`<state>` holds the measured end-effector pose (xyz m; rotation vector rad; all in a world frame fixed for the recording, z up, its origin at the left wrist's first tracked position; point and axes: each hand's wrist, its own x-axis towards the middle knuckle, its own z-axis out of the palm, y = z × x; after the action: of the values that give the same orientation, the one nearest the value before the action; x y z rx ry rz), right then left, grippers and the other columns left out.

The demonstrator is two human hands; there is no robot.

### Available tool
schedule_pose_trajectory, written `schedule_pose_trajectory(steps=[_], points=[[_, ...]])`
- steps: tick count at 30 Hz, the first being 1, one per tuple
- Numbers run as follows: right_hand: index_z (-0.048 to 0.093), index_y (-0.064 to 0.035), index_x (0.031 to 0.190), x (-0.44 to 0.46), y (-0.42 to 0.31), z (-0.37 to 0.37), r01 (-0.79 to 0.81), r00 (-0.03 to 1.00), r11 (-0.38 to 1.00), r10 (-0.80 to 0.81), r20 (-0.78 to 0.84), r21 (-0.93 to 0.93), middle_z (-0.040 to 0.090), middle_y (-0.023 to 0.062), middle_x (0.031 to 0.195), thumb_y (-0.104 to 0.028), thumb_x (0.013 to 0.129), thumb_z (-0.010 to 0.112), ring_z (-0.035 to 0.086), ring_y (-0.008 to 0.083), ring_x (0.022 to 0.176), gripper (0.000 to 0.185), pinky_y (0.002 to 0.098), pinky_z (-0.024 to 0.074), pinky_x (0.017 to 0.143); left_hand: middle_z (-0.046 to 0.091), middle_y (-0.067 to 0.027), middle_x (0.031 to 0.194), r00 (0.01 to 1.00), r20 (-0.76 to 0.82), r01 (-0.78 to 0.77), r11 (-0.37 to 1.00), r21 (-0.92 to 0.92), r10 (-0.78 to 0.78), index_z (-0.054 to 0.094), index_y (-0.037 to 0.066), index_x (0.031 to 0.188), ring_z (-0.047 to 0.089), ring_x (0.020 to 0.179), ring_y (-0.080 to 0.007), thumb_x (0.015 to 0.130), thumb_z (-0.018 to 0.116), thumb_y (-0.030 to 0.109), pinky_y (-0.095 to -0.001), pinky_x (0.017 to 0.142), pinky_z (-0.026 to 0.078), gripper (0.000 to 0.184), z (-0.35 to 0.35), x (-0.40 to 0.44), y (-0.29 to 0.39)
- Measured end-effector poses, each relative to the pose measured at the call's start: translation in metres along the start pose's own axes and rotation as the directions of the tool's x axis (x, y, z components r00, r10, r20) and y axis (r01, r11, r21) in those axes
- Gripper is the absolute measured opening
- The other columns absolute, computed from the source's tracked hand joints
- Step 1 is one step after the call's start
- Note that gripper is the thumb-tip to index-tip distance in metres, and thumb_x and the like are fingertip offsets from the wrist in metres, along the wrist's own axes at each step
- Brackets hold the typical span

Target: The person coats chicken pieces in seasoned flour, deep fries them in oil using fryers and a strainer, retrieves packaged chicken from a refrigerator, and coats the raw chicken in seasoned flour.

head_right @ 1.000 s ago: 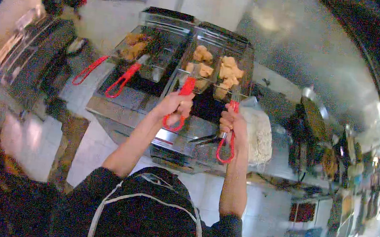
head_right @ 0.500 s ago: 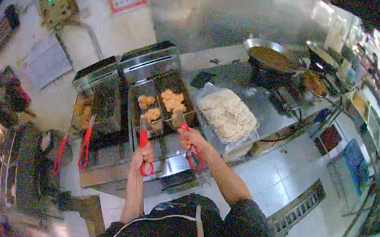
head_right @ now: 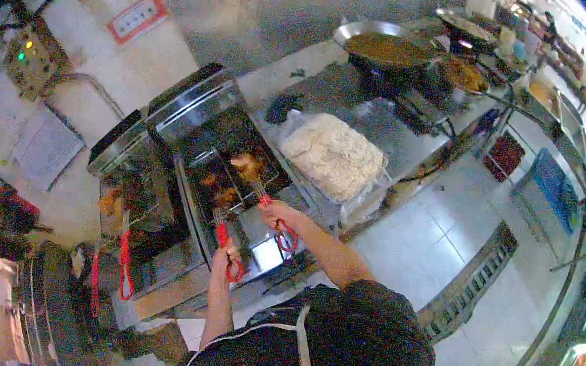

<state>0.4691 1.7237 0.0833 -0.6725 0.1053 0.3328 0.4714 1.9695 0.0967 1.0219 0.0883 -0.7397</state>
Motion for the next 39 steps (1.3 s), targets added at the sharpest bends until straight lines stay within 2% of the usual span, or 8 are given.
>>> schedule_pose_trajectory(steps=[9, 11, 12, 14, 17, 23, 26, 39], points=[[0.050, -0.0097, 0.099, -0.029, -0.003, -0.011, -0.294, 0.923, 0.773, 0.076, -0.378, -0.562, 0.054, 0.0051, 0.066, -0.023, 0.087, 0.056, 0.048, 0.0116, 0.046, 0.019, 0.0265, 0.0401, 0.040, 0.054, -0.0020, 0.066, 0.973, -0.222, 0.018, 0.933, 0.360, 0.066, 0.054, 0.005, 0.093, 0.051, 0.050, -0.0112, 0.085, 0.061, 0.022, -0.0233, 0.042, 0.040, 0.021, 0.010, -0.049, 0.019], [0.053, -0.0081, 0.108, -0.055, -0.002, -0.011, -0.099, 0.712, -0.067, -0.702, -0.023, -0.993, 0.061, 0.0068, 0.079, -0.024, 0.087, 0.056, 0.057, 0.0128, 0.059, 0.026, 0.0268, 0.0467, 0.051, 0.058, -0.0039, 0.079, 0.818, -0.202, -0.403, 0.787, 0.468, 0.539, 0.054, 0.002, 0.102, 0.053, 0.064, -0.0096, 0.081, 0.065, 0.012, -0.0212, 0.054, 0.044, 0.026, -0.010, -0.053, 0.017], [0.053, -0.0081, 0.108, -0.079, -0.003, -0.001, -0.132, 0.695, -0.049, -0.716, -0.057, -0.990, 0.061, 0.0068, 0.079, -0.024, 0.087, 0.056, 0.057, 0.0128, 0.059, 0.026, 0.0268, 0.0467, 0.051, 0.058, -0.0044, 0.083, 0.847, -0.200, -0.380, 0.823, 0.422, 0.493, 0.054, 0.002, 0.105, 0.053, 0.069, -0.0093, 0.079, 0.066, 0.008, -0.0209, 0.059, 0.044, 0.029, -0.011, -0.060, 0.027], [0.054, -0.0059, 0.111, -0.142, -0.025, 0.018, 0.070, 0.767, 0.732, -0.474, -0.433, -0.678, 0.063, 0.0072, 0.089, -0.023, 0.087, 0.056, 0.061, 0.0142, 0.072, 0.030, 0.0252, 0.0496, 0.060, 0.058, -0.0049, 0.086, 0.895, -0.141, -0.356, 0.867, 0.348, 0.424, 0.056, 0.002, 0.104, 0.052, 0.074, -0.0092, 0.078, 0.066, 0.004, -0.0214, 0.065, 0.044, 0.028, 0.012, -0.081, 0.049], [0.053, -0.0029, 0.112, -0.232, -0.016, -0.002, -0.046, 0.680, 0.851, -0.357, -0.640, -0.524, 0.063, 0.0096, 0.092, -0.015, 0.084, 0.058, 0.063, 0.0159, 0.074, 0.031, 0.0290, 0.0530, 0.064, 0.057, -0.0047, 0.085, 0.915, 0.127, -0.404, 0.851, 0.335, 0.384, 0.057, 0.003, 0.095, 0.052, 0.072, -0.0097, 0.077, 0.066, 0.004, -0.0233, 0.066, 0.045, 0.020, 0.052, -0.091, 0.053], [0.050, -0.0010, 0.114, -0.387, 0.052, -0.126, 0.456, 0.588, 0.880, -0.410, -0.698, -0.133, 0.062, 0.0174, 0.092, -0.009, 0.081, 0.061, 0.065, 0.0237, 0.076, 0.036, 0.0320, 0.0543, 0.063, 0.058, -0.0036, 0.077, 0.864, 0.399, -0.377, 0.920, 0.109, 0.306, 0.057, 0.005, 0.082, 0.051, 0.057, -0.0118, 0.075, 0.067, 0.002, -0.0251, 0.055, 0.045, 0.012, 0.238, -0.081, -0.035], [0.049, -0.0013, 0.117, -0.451, 0.032, -0.124, 0.151, 0.386, 0.953, -0.300, -0.872, -0.261, 0.063, 0.0148, 0.090, -0.018, 0.084, 0.060, 0.064, 0.0202, 0.074, 0.038, 0.0301, 0.0526, 0.063, 0.058, -0.0035, 0.069, 0.871, 0.461, -0.228, 0.971, 0.071, 0.171, 0.060, 0.005, 0.083, 0.050, 0.052, -0.0106, 0.076, 0.068, 0.005, -0.0232, 0.048, 0.042, 0.011, 0.339, -0.053, -0.128], [0.044, 0.0035, 0.120, -0.667, -0.079, -0.223, 0.576, 0.043, 0.765, -0.381, -0.924, -0.288, 0.061, 0.0191, 0.096, -0.001, 0.087, 0.046, 0.065, 0.0255, 0.077, 0.034, 0.0326, 0.0529, 0.074, 0.059, -0.0002, 0.060, 0.781, 0.543, -0.286, 0.597, 0.749, -0.308, 0.066, 0.002, 0.083, 0.045, 0.046, -0.0031, 0.078, 0.067, 0.012, -0.0188, 0.040, 0.035, 0.011, 0.517, 0.051, -0.381]])
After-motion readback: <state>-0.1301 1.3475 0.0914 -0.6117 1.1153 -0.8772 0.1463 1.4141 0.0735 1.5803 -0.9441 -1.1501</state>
